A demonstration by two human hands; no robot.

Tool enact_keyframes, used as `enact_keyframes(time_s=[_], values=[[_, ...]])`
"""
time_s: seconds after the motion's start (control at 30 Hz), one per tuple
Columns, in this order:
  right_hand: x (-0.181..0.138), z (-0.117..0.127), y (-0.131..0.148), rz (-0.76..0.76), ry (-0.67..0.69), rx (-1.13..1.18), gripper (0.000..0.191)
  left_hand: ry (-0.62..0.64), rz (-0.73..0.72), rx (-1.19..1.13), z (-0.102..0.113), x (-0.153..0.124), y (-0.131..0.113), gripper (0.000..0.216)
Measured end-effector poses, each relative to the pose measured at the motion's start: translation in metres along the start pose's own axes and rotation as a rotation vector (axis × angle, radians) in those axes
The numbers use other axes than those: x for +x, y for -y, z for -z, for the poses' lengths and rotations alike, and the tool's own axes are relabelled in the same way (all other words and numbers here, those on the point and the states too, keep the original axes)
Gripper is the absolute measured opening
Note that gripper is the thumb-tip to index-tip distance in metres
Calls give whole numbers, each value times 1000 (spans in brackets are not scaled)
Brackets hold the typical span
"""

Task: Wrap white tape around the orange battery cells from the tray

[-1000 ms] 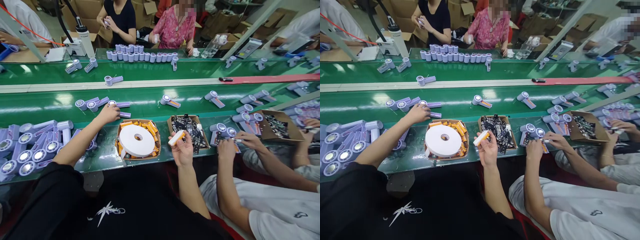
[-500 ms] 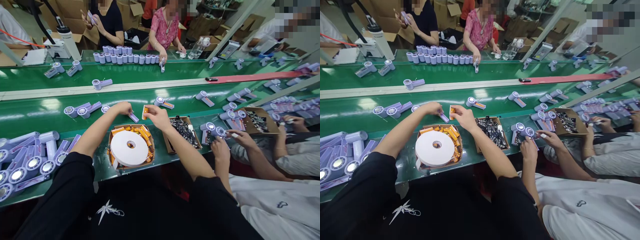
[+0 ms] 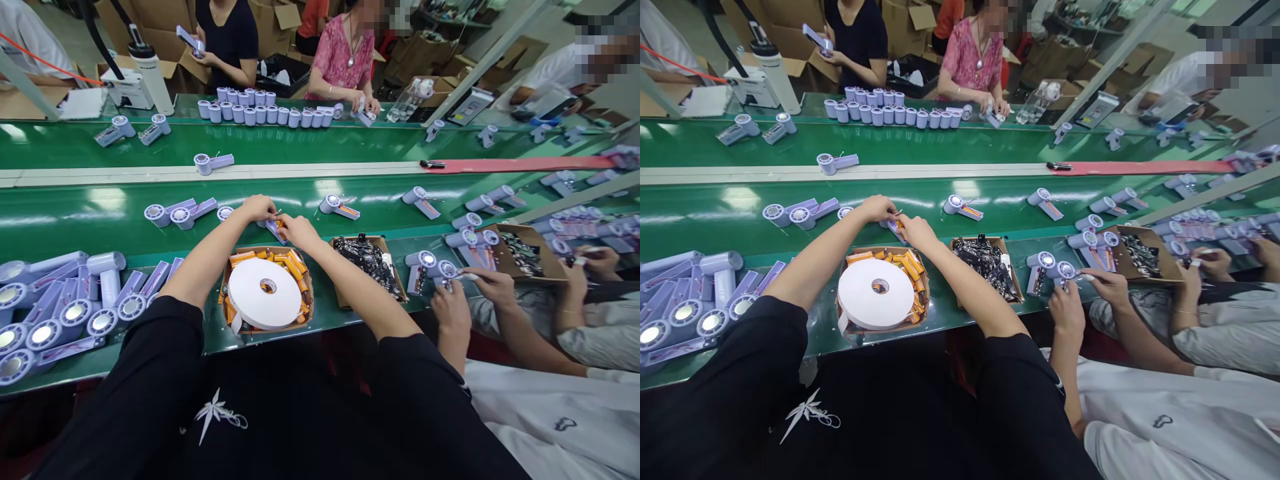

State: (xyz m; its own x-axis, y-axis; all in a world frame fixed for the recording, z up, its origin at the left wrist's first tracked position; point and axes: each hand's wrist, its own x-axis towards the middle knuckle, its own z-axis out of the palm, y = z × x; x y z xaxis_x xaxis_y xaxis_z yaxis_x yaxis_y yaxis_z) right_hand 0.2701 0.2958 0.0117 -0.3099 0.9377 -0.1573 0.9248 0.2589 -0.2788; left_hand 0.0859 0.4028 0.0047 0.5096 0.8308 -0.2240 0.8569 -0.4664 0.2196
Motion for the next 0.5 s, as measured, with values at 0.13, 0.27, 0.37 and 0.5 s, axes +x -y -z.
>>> enact_keyframes(time_s=[0.13, 0.27, 0.37, 0.5], values=[[9, 0, 2, 22, 80, -68, 49, -6, 17, -50, -1, 5, -1, 37], [23, -5, 5, 38, 158, -116, 45, -6, 23, -94, -2, 6, -4, 35], [29, -6, 5, 25, 186, -150, 47, -23, 24, -115, -1, 5, -11, 34], [30, 3, -5, 36, 166, -184, 45, -79, 4, -114, 8, -9, -30, 33]])
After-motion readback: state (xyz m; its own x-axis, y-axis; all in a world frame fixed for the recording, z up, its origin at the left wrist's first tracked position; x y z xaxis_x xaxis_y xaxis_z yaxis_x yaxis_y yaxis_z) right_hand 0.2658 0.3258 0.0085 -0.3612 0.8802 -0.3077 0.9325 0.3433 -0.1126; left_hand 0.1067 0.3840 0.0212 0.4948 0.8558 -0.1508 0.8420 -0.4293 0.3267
